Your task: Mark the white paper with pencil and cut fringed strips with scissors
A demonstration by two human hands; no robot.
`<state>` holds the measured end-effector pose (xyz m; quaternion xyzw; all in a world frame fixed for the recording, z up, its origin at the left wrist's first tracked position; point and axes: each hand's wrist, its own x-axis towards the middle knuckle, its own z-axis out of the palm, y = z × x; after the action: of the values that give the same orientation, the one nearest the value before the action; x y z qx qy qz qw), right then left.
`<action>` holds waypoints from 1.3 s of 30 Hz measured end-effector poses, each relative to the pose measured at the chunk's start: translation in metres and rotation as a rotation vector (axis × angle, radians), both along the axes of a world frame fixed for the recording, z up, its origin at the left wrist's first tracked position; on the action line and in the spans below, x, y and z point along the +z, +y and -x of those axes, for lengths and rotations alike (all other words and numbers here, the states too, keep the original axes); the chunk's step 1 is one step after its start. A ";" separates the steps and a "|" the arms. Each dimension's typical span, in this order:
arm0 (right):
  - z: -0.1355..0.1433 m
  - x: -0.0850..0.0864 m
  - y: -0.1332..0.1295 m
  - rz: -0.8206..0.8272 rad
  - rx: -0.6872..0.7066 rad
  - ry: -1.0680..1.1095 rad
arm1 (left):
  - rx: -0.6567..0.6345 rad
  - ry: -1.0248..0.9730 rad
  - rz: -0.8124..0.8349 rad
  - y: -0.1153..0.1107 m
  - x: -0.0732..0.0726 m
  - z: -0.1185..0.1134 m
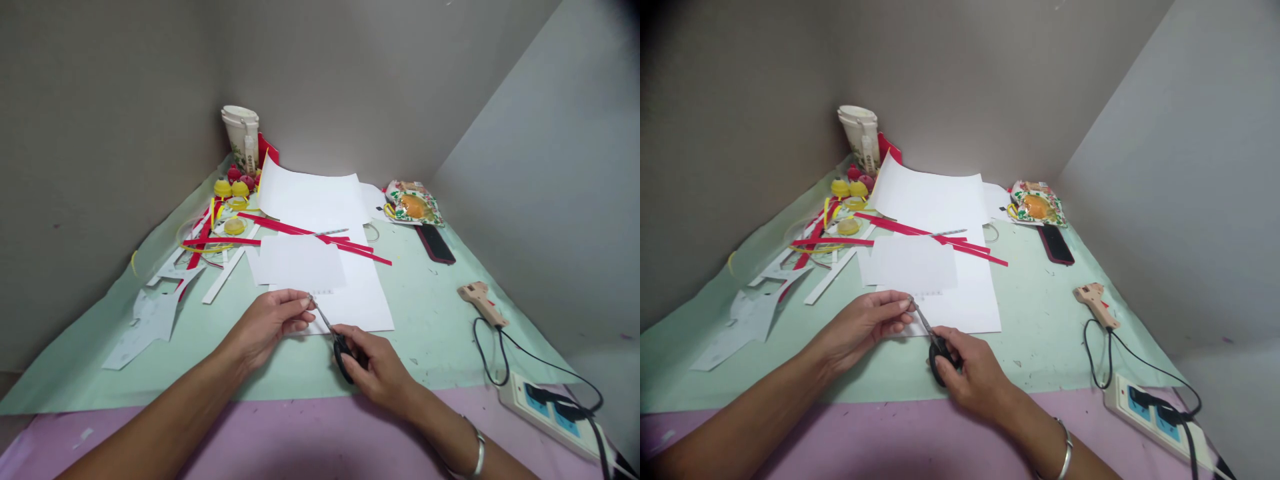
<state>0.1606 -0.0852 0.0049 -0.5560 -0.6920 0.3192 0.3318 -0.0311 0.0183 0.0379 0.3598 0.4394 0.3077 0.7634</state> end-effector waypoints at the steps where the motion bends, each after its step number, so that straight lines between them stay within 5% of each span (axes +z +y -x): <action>1: 0.000 0.000 0.000 0.001 0.000 -0.002 | 0.000 -0.002 -0.001 0.000 0.000 0.000; 39: -0.001 0.001 -0.001 0.019 0.000 0.000 | -0.031 0.043 -0.038 0.000 -0.001 0.000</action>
<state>0.1613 -0.0858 0.0062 -0.5590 -0.6889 0.3258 0.3266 -0.0313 0.0186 0.0369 0.3876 0.4440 0.2962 0.7516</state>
